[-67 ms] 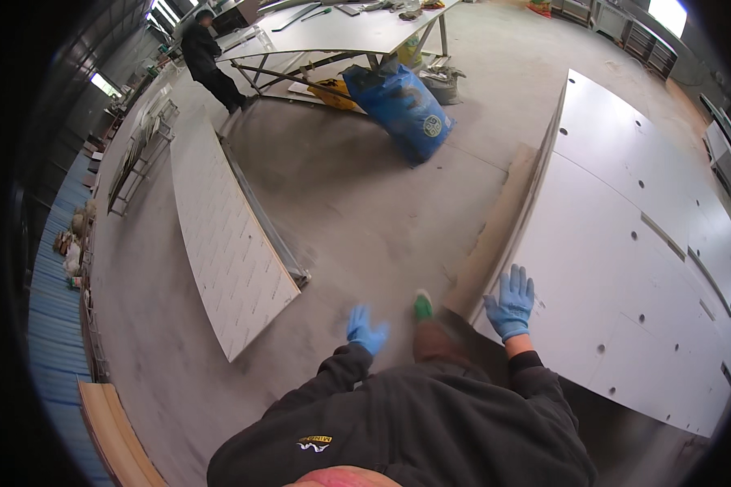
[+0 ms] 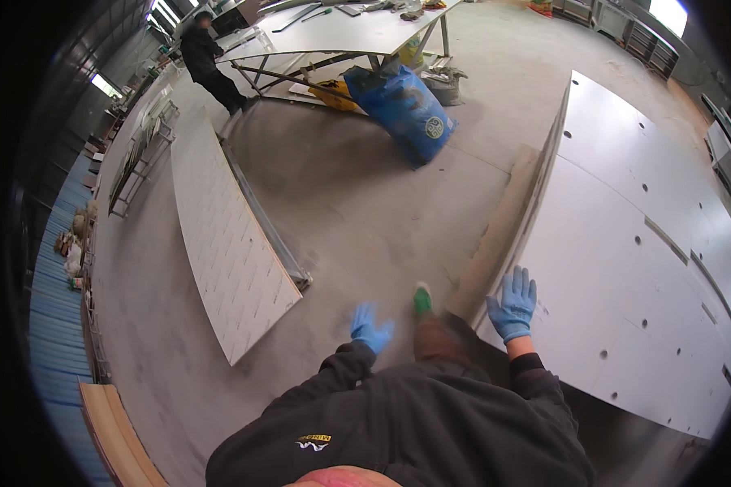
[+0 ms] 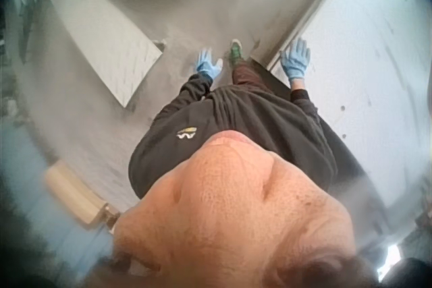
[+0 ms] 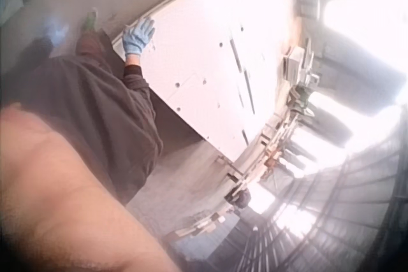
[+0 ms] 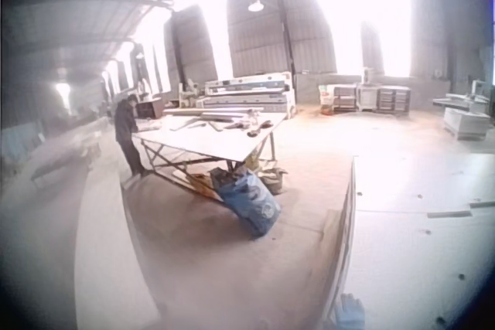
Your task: The person lifts and stacks white flat panels on a workbench, aligning them by hand. The person also places a dark rectangular panel and a long brown trim piece on top of the stack.
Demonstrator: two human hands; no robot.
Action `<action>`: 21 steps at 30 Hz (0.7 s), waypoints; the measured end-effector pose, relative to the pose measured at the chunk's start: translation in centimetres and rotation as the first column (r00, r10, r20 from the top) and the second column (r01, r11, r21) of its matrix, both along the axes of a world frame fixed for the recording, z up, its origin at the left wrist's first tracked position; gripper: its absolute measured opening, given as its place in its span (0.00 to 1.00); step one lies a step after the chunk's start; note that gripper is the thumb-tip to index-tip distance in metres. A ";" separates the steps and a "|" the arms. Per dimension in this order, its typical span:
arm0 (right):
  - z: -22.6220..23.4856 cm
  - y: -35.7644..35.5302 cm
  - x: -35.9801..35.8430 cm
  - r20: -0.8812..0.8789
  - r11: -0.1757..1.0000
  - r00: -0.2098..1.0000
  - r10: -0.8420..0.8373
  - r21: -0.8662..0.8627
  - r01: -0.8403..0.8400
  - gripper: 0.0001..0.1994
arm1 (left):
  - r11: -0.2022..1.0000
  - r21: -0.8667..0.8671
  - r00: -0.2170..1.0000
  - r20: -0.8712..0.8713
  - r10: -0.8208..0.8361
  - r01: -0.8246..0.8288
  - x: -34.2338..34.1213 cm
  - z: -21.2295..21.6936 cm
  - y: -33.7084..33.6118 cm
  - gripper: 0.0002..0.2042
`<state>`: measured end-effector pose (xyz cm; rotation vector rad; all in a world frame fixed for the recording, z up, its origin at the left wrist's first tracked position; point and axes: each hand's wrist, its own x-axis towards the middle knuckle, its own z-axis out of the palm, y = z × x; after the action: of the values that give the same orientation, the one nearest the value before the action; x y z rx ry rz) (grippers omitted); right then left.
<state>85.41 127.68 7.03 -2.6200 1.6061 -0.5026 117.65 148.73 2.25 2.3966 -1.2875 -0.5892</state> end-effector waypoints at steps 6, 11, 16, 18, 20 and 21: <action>-2.3 -11.0 8.5 0.038 0.998 0.997 -0.065 0.010 0.065 0.35 | 0.969 0.097 0.974 -0.022 -0.226 0.227 10.4 1.0 -14.4 0.37; -1.8 -21.6 18.8 0.032 0.991 0.999 -0.006 0.132 0.001 0.33 | 0.939 0.344 0.945 -0.306 0.117 -0.005 22.9 2.0 -21.5 0.35; -0.3 -31.0 29.3 0.075 0.964 0.974 0.214 0.148 -0.223 0.32 | 0.767 0.507 0.780 -0.256 0.571 -0.394 34.5 -4.1 -22.4 0.35; -0.4 -34.5 33.1 0.065 0.950 0.958 0.278 0.131 -0.285 0.32 | 0.652 0.650 0.752 -0.184 0.633 -0.390 39.1 -7.9 -22.6 0.36; -1.0 -37.8 36.4 0.041 0.933 0.957 0.288 0.216 -0.289 0.32 | 0.664 0.702 0.856 -0.155 0.492 -0.255 43.5 -11.7 -24.4 0.34; -1.3 -39.3 38.2 0.034 0.926 0.959 0.281 0.253 -0.281 0.32 | 0.675 0.709 0.905 -0.126 0.407 -0.205 45.5 -13.2 -25.8 0.32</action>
<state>123.61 88.42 5.72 -2.5879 1.1715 -0.2562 163.16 122.95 -11.00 2.8575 -0.5443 -1.4354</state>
